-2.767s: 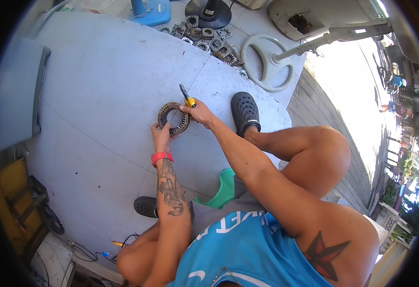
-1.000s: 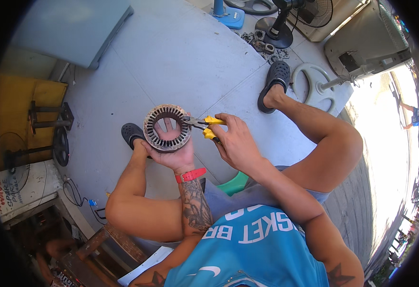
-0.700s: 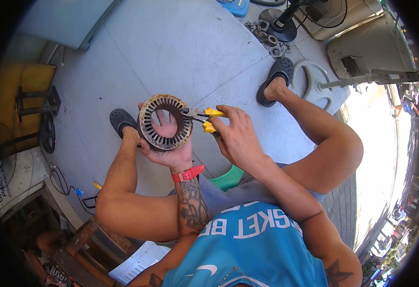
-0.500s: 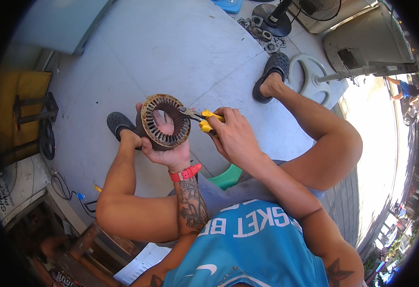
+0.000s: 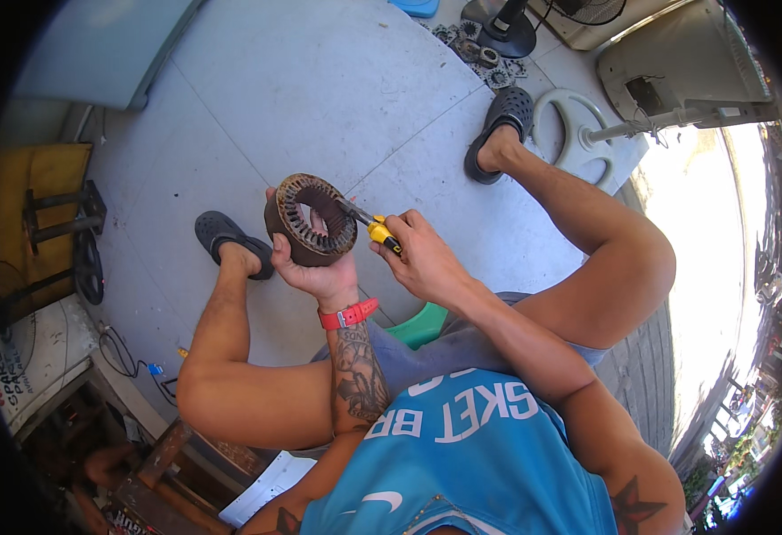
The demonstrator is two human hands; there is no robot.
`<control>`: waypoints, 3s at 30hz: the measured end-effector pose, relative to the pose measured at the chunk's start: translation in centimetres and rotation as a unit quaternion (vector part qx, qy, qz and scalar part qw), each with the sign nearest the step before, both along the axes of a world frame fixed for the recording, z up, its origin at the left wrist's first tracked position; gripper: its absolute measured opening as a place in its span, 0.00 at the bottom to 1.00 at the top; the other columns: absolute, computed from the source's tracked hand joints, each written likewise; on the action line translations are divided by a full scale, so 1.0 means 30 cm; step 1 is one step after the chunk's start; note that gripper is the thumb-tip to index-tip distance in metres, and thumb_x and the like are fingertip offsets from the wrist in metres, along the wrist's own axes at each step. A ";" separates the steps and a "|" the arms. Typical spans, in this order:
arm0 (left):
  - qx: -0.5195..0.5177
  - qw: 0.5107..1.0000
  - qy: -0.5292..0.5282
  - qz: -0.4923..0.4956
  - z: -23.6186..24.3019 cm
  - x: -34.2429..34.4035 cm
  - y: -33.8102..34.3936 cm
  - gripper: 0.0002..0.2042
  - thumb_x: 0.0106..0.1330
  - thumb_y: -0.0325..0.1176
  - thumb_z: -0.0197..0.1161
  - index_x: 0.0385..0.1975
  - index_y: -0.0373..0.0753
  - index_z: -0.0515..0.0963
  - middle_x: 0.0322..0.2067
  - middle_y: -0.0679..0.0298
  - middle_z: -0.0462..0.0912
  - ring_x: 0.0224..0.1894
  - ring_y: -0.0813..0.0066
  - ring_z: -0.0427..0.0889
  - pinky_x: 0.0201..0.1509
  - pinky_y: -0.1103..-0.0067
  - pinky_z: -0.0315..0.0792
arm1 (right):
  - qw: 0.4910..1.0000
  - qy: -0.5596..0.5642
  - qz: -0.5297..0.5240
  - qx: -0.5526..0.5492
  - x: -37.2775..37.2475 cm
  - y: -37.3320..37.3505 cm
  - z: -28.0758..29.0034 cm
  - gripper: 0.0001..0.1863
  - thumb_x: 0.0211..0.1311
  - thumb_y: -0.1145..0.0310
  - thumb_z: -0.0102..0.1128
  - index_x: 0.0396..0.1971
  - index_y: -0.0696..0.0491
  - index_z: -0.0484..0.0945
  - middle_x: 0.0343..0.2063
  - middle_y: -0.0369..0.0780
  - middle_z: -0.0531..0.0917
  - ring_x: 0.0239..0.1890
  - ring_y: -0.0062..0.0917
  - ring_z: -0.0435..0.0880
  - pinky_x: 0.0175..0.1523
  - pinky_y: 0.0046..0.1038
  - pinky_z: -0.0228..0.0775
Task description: The person sits on the floor and uses pliers to remove small white pins from square metal parts. They handle multiple parts one at a time, placing the removed pins on the floor.
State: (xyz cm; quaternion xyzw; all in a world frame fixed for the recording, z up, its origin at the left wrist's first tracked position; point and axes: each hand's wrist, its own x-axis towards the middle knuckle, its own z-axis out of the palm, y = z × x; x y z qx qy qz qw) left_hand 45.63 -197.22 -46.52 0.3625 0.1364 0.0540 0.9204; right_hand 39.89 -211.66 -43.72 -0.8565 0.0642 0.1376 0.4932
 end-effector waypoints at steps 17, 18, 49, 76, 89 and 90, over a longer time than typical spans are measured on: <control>0.037 0.997 0.051 0.041 0.023 -0.004 -0.045 0.41 0.64 0.51 0.58 0.77 0.44 0.57 0.64 0.60 0.71 0.65 0.64 0.72 0.67 0.65 0.68 | 0.998 0.021 -0.051 0.016 -0.038 0.079 -0.070 0.16 0.72 0.62 0.63 0.47 0.59 0.75 0.40 0.51 0.75 0.37 0.44 0.77 0.43 0.39 0.71; 0.039 0.997 0.050 0.041 0.025 -0.004 -0.046 0.41 0.64 0.51 0.58 0.77 0.44 0.57 0.64 0.60 0.71 0.65 0.63 0.72 0.67 0.65 0.68 | 0.998 0.018 -0.055 0.013 -0.040 0.083 -0.073 0.16 0.72 0.62 0.63 0.48 0.59 0.75 0.40 0.51 0.75 0.37 0.44 0.77 0.43 0.39 0.71; -0.002 1.000 0.010 -0.009 0.026 -0.019 -0.029 0.42 0.64 0.48 0.63 0.78 0.42 0.57 0.62 0.62 0.74 0.59 0.69 0.76 0.64 0.69 0.70 | 0.995 0.000 -0.057 0.085 -0.053 0.051 -0.114 0.14 0.71 0.61 0.63 0.43 0.57 0.74 0.34 0.47 0.74 0.38 0.40 0.74 0.45 0.38 0.67; -0.002 0.999 -0.031 -0.029 -0.007 0.003 0.009 0.44 0.60 0.54 0.65 0.77 0.43 0.59 0.64 0.56 0.73 0.65 0.60 0.73 0.70 0.55 0.69 | 0.994 -0.025 -0.014 0.102 -0.033 0.010 -0.115 0.16 0.71 0.62 0.65 0.48 0.58 0.75 0.45 0.47 0.75 0.48 0.37 0.75 0.55 0.34 0.68; -0.301 0.953 -0.028 -0.034 0.012 0.007 0.014 0.54 0.46 0.76 0.70 0.76 0.65 0.60 0.79 0.45 0.48 0.81 0.43 0.46 0.77 0.38 0.43 | 0.976 -0.181 0.005 -0.117 -0.012 -0.050 0.091 0.19 0.64 0.70 0.69 0.53 0.56 0.78 0.61 0.51 0.73 0.62 0.48 0.72 0.65 0.44 0.65; -0.276 0.960 -0.028 -0.030 0.018 0.009 0.012 0.54 0.46 0.76 0.70 0.76 0.65 0.60 0.79 0.45 0.47 0.81 0.43 0.46 0.77 0.38 0.43 | 0.973 -0.190 0.015 -0.130 -0.011 -0.054 0.098 0.19 0.63 0.69 0.69 0.53 0.54 0.79 0.62 0.50 0.73 0.61 0.47 0.72 0.64 0.44 0.65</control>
